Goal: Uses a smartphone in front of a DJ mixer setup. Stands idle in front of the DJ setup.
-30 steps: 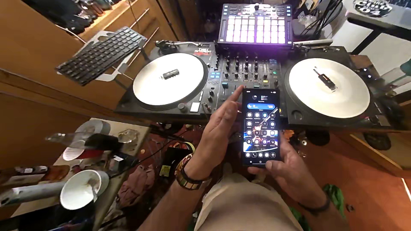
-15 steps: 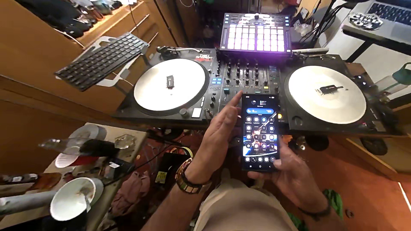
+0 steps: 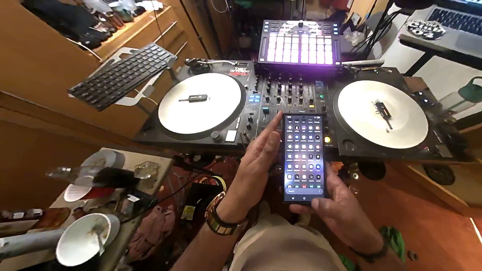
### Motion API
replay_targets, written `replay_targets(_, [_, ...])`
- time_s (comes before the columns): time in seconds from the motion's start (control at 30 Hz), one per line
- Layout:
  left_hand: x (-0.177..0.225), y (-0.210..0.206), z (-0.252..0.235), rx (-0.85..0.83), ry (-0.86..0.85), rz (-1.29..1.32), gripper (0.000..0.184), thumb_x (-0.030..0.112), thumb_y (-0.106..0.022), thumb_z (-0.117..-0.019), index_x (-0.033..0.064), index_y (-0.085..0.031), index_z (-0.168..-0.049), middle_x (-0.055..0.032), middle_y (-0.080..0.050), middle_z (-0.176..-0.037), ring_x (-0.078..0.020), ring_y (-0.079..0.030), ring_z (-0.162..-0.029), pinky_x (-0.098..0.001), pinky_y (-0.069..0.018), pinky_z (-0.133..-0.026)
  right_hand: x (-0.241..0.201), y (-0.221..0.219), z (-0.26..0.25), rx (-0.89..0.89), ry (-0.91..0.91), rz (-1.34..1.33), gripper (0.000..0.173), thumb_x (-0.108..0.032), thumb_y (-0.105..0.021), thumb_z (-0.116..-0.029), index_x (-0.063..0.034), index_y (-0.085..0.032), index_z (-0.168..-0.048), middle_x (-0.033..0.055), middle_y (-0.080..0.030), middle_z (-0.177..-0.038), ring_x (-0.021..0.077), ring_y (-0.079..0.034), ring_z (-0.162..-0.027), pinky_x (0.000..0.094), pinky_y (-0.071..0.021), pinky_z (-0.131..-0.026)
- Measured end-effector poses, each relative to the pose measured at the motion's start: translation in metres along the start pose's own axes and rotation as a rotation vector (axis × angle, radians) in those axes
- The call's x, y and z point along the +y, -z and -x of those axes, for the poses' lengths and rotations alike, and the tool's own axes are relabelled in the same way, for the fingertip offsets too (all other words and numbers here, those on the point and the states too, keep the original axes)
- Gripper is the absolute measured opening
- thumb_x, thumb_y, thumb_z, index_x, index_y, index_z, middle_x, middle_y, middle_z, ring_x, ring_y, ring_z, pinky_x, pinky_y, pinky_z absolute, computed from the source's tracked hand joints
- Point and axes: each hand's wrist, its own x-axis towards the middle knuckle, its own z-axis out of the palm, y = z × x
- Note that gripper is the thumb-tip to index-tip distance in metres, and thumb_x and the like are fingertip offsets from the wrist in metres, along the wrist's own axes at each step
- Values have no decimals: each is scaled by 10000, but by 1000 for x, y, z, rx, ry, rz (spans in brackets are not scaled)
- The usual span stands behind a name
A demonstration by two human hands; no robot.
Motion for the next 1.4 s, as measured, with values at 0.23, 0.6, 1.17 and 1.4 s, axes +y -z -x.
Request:
replay_targets(0.23, [2, -4, 0, 5, 4, -26, 635, 516, -328, -1089, 214, -257, -1643, -118, -573, -1420, -248, -655, -1178, -429, -596, -947, 3, -4, -2, 143, 16, 152, 887, -90, -843, -786, -106, -343, -1518, 163, -667, -1253, 323, -725, -1067, 490, -660, -849])
replay_targets(0.6, [1, -4, 2, 39, 8, -59, 580, 461, -365, -1093, 259, -297, -1632, -103, -606, -1382, -237, -679, -1118, -411, -620, -870, 3, -4, -10, 173, -21, -25, 614, -132, -635, -936, -86, -365, -1486, 198, -678, -1203, 331, -736, -1009, 501, -654, -792])
replay_targets(1.17, [0, 0, -1, 50, -38, -59, 541, 418, -348, -1103, 231, -355, -1610, -94, -622, -1359, -221, -676, -1110, -391, -606, -895, 0, 1, -7, 59, -8, -193, 709, -338, -685, -917, -109, -361, -1504, 210, -645, -1276, 372, -704, -1089, 557, -627, -841])
replay_targets(1.4, [0, 0, -1, 74, -22, -33, 535, 359, -353, -1093, 224, -351, -1610, -112, -642, -1288, -223, -687, -1048, -405, -610, -867, 1, 0, -7, 16, 3, -200, 696, -298, -678, -939, -147, -343, -1530, 204, -635, -1304, 363, -699, -1111, 550, -621, -873])
